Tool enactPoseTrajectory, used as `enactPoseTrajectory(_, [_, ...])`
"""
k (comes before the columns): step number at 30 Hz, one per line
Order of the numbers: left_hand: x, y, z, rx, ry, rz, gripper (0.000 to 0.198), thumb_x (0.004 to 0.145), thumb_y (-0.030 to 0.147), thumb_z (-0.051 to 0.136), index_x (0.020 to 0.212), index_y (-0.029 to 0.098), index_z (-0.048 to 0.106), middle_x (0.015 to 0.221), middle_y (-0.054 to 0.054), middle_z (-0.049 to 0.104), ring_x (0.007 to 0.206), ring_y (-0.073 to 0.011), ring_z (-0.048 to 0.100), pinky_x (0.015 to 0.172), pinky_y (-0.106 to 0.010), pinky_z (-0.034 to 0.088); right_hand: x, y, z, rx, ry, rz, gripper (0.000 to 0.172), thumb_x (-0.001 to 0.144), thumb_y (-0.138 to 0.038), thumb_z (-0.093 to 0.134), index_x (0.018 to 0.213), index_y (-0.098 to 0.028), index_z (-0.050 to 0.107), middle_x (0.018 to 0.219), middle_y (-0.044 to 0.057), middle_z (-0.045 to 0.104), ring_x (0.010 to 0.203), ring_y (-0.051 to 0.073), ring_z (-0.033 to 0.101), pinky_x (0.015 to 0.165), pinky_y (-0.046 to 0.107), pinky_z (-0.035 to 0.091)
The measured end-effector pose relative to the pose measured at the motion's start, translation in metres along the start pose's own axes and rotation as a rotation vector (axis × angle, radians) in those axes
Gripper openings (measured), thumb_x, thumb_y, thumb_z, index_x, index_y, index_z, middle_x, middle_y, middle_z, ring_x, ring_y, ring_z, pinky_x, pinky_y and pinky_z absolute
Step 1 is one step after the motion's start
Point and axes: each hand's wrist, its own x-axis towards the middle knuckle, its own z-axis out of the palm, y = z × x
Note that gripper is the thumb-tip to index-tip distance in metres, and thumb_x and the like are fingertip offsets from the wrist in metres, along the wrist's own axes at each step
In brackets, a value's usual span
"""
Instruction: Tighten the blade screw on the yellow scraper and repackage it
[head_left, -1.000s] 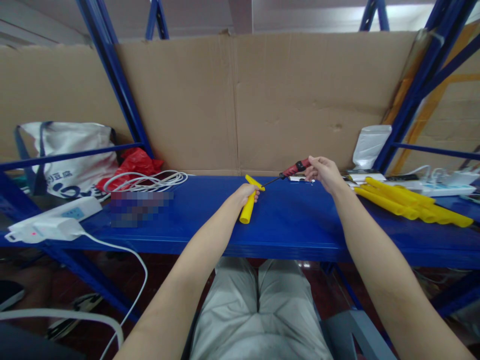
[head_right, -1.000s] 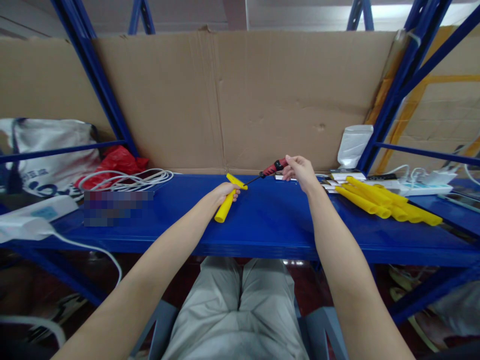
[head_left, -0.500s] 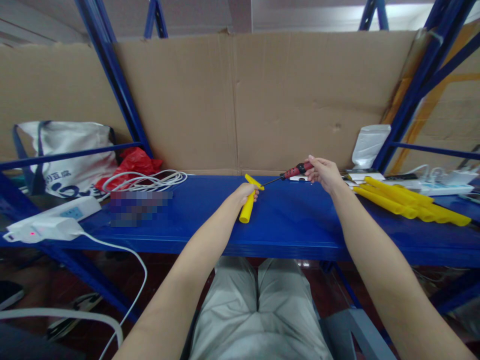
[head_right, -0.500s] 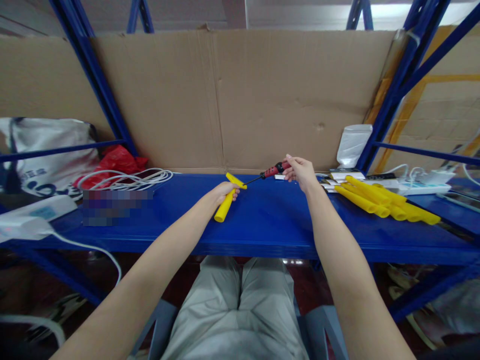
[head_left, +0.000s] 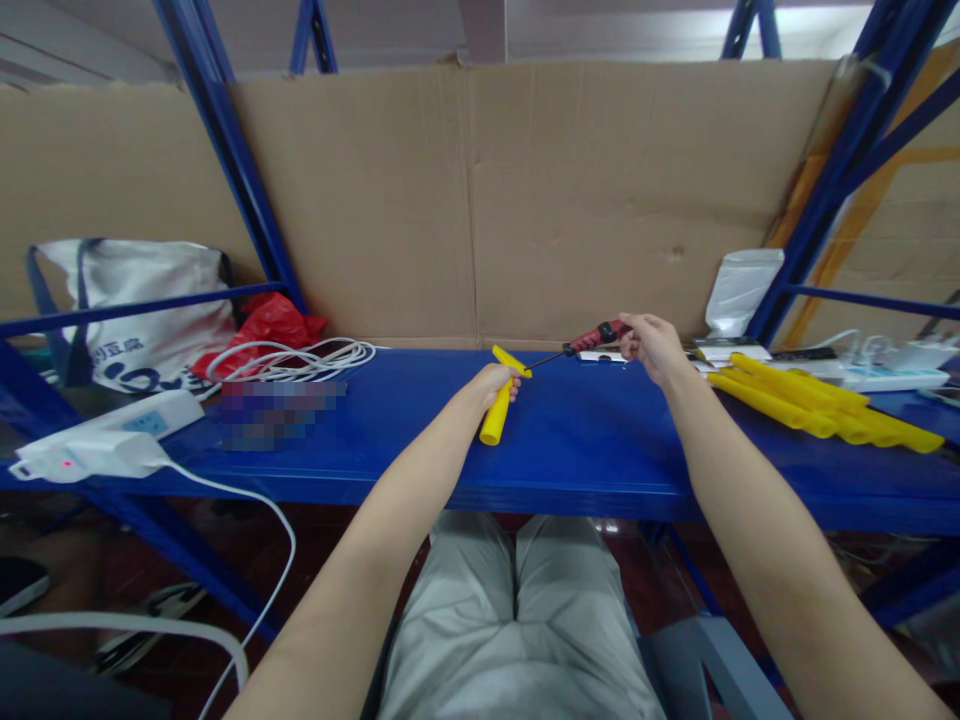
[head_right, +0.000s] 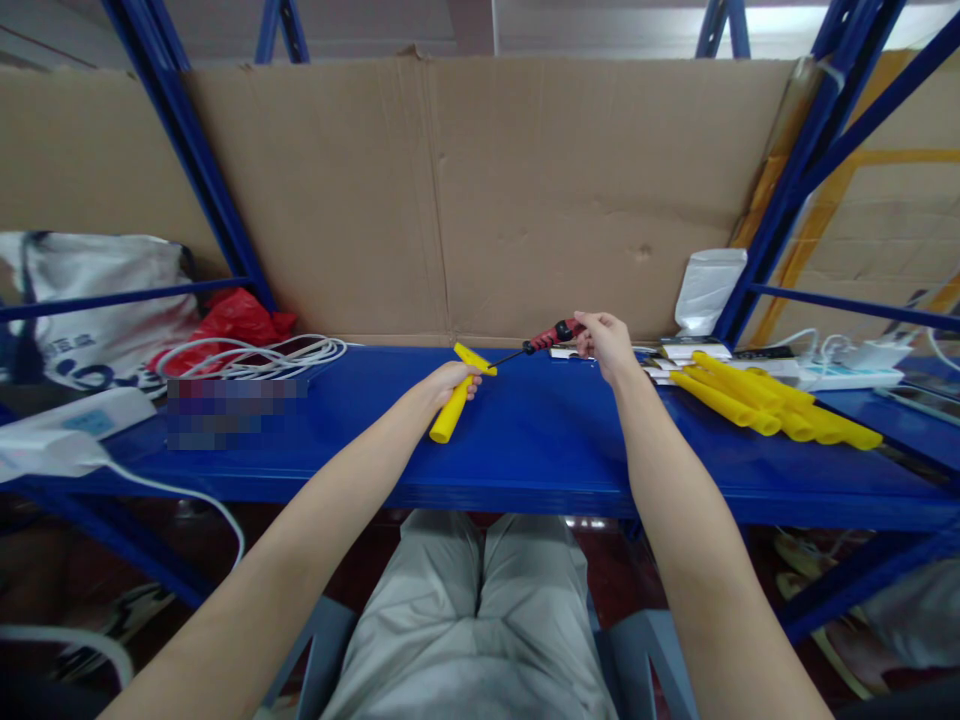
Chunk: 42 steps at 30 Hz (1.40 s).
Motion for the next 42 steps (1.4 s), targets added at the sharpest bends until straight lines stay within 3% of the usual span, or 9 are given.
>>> enactPoseTrajectory(4, [-0.002,0.001,0.0,0.001,0.002,-0.005,0.008,0.092,0.016,0.057,0.098,0.013,0.061,0.056,-0.003,0.053,0.059,-0.0142,0.051,0.056,-0.028,0.042,-0.004,-0.004,0.002,-0.032,0.016,0.03,0.028,0.083,-0.04,0.069,0.07,-0.02,0.054,0.04,-0.006,0.046,0.03,0.008,0.039,0.03,0.018,0.027])
enactPoseTrajectory(9, [-0.007,0.002,0.002,0.0,0.004,-0.01,0.008,0.092,0.015,0.056,0.099,0.012,0.061,0.054,-0.002,0.051,0.056,-0.0125,0.048,0.055,-0.027,0.041,-0.01,-0.015,0.006,0.104,-0.078,0.101,0.022,0.088,-0.033,0.065,0.076,-0.018,0.057,0.057,0.001,0.063,0.045,0.009,0.058,0.045,0.019,0.048])
enactPoseTrajectory(12, [-0.011,0.004,0.002,-0.003,-0.002,-0.017,0.008,0.092,0.015,0.056,0.098,0.012,0.061,0.05,0.001,0.046,0.049,-0.0099,0.043,0.049,-0.024,0.038,-0.009,-0.015,0.007,0.143,-0.109,0.084,0.021,0.086,-0.032,0.068,0.077,-0.019,0.055,0.065,0.0,0.067,0.051,0.009,0.061,0.051,0.02,0.053])
enactPoseTrajectory(19, [-0.026,0.015,0.003,0.012,-0.026,-0.067,0.014,0.09,0.006,0.049,0.099,0.011,0.059,0.047,0.005,0.045,0.037,-0.0071,0.038,0.04,-0.019,0.032,-0.003,-0.005,0.002,0.143,-0.03,0.043,0.036,0.074,-0.037,0.079,0.067,-0.02,0.048,0.051,-0.007,0.051,0.038,0.005,0.046,0.036,0.017,0.038])
enactPoseTrajectory(27, [-0.035,0.019,0.004,0.007,-0.015,-0.075,0.018,0.09,0.003,0.045,0.099,0.01,0.059,0.046,0.006,0.044,0.035,-0.0073,0.038,0.039,-0.019,0.031,-0.003,-0.005,0.002,0.092,-0.028,0.064,0.031,0.077,-0.041,0.076,0.072,-0.02,0.053,0.04,-0.009,0.038,0.032,0.006,0.035,0.032,0.017,0.026])
enactPoseTrajectory(35, [-0.031,0.018,0.003,-0.018,-0.014,-0.079,0.018,0.09,0.004,0.045,0.098,0.01,0.059,0.047,0.005,0.045,0.036,-0.0073,0.038,0.038,-0.019,0.03,-0.009,-0.016,0.004,0.172,-0.066,0.136,0.024,0.088,-0.032,0.065,0.073,-0.019,0.052,0.056,-0.003,0.057,0.042,0.006,0.048,0.042,0.017,0.039])
enactPoseTrajectory(42, [-0.017,0.009,0.003,-0.066,-0.011,-0.045,0.012,0.085,0.011,0.061,0.097,0.009,0.062,0.048,0.003,0.045,0.04,-0.0077,0.039,0.042,-0.021,0.033,-0.007,-0.011,0.003,0.164,-0.015,0.159,0.033,0.084,-0.034,0.071,0.067,-0.02,0.046,0.05,-0.007,0.047,0.037,0.004,0.037,0.035,0.016,0.028])
